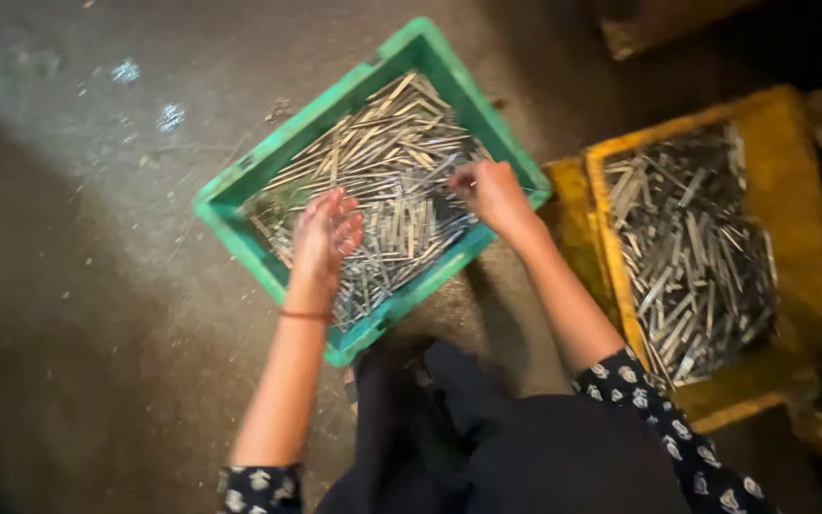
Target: The person repeatedly scoops small metal rods from a green crate and transfers them into a yellow crate. The hands move the rods in handfuls, occasionally shaking the green crate to redistribute the contents. The task continues throughout the clip with no visible change in the overall quantity of rods.
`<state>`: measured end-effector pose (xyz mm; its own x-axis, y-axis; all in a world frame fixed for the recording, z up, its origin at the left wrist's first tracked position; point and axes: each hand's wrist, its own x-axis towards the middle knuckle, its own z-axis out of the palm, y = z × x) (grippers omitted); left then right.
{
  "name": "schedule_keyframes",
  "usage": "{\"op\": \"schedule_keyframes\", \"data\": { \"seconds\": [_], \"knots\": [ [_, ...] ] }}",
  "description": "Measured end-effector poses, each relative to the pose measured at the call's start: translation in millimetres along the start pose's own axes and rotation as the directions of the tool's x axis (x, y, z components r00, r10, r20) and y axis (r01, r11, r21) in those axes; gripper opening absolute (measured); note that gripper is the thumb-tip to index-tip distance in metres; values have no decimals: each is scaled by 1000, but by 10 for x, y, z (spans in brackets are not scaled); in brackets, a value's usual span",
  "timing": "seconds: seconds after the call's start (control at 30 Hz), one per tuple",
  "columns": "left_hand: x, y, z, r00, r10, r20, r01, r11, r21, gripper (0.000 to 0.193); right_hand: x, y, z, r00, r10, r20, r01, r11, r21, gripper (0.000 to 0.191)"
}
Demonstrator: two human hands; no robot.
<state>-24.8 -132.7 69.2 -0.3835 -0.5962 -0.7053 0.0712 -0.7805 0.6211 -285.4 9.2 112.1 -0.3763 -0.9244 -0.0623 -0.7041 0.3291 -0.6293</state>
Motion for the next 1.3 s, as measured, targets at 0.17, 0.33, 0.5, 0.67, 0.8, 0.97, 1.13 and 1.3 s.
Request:
{"op": "schedule_keyframes", "data": {
  "seconds": [0.17,0.33,0.5,0.67,0.8,0.97,1.13,1.3],
  "knots": [
    [-223,-711,-425,996,-92,-7,79,893,-444,28,21,274,684,997,-23,-79,-11,913,-407,16],
    [-203,-939,-631,996,-90,-27,66,874,-481,30,-18,525,654,920,-354,-165,188,771,-608,11],
    [-205,-820,-455,999,-51,-8,43,902,-429,32,116,383,245,985,38,170,23,940,-342,21],
    [-201,-994,35,973,-131,192,190,923,-334,43,-28,82,323,850,112,516,-330,875,355,30],
    [-175,-1156,23,968,-178,175,227,920,-320,34,-107,81,546,929,193,315,-200,980,-9,28],
    [-96,-1255,-71,968,-214,132,248,902,-353,24,-64,205,785,997,39,-72,-59,948,-311,31],
    [-130,-1246,-61,972,-217,87,234,911,-339,25,9,180,955,998,18,-67,-52,827,-559,19],
    [-105,-1206,-111,976,-206,76,219,910,-352,24,66,204,889,992,127,-23,-121,857,-500,16]
  ]
}}
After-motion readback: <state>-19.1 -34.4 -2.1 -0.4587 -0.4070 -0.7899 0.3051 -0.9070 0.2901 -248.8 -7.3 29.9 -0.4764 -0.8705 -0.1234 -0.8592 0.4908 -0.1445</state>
